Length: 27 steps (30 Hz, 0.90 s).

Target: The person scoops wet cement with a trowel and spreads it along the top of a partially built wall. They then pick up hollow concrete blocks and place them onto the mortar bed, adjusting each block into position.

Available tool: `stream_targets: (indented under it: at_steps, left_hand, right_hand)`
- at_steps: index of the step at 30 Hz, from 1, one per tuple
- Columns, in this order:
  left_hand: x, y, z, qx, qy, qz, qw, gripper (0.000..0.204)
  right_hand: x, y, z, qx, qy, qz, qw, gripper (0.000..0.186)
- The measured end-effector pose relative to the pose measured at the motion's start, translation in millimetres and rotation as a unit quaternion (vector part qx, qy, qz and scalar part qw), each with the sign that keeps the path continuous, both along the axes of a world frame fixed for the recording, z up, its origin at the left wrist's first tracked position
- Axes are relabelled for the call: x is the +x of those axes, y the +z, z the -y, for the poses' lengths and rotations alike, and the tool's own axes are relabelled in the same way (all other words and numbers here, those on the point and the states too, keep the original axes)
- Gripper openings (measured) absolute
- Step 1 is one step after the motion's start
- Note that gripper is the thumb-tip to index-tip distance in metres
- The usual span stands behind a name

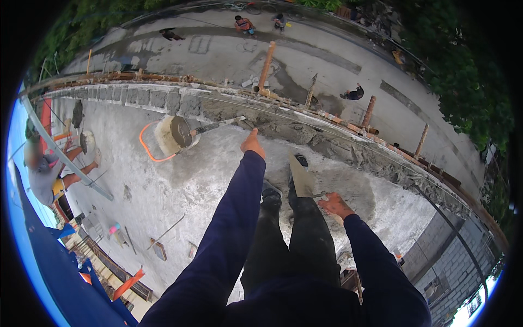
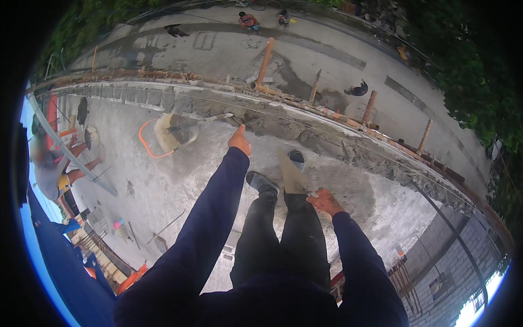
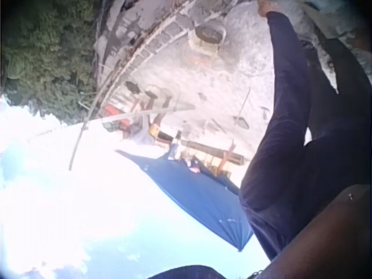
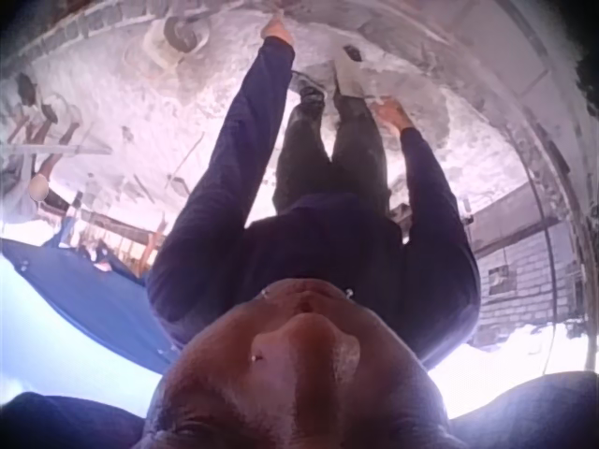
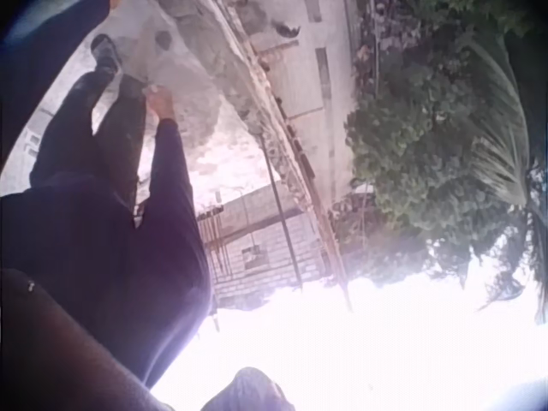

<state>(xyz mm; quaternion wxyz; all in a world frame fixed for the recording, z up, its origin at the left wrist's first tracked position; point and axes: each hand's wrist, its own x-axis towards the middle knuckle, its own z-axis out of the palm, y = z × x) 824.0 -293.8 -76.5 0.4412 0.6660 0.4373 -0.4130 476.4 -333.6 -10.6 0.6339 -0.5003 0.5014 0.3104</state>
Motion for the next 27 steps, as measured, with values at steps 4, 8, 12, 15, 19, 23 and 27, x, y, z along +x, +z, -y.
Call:
stream_targets:
  at_steps: [4, 8, 12, 15, 19, 23, 27]
  left_hand:
    - [5.2, -13.0, -5.8, -0.065, 0.006, -0.009, 0.998, 0.067]
    - [-1.6, 0.5, 9.8, 0.01, 0.035, 0.04, 0.999, 0.047]
    - [-7.3, 41.8, 1.4, -0.005, -0.036, 0.074, 0.997, 0.03]
    - [-2.8, 76.6, -44.3, -0.074, -0.098, 0.01, 0.992, 0.021]
    - [24.7, 101.5, -144.8, -0.047, -0.058, -0.011, 0.997, 0.018]
    - [54.0, 116.1, -263.9, 0.091, -0.01, -0.01, 0.996, 0.03]
    - [58.8, 127.9, -354.7, 0.144, -0.055, -0.032, 0.988, 0.038]
  right_hand:
    - [2.1, 1.3, 3.8, -0.039, 0.043, 0.046, 0.997, 0.037]
    - [8.1, 3.8, 3.0, -0.027, 0.049, 0.033, 0.998, 0.038]
    - [11.5, 0.4, -4.3, -0.197, 0.118, 0.09, 0.969, 0.049]
    - [18.1, -5.7, -8.0, -0.194, 0.136, 0.024, 0.971, 0.059]
    - [63.6, -16.3, -13.2, -0.161, 0.165, 0.074, 0.97, 0.058]
    - [157.6, -30.7, -21.6, -0.142, 0.181, 0.153, 0.961, 0.055]
    - [209.4, -41.7, -11.6, -0.183, 0.143, 0.214, 0.949, 0.066]
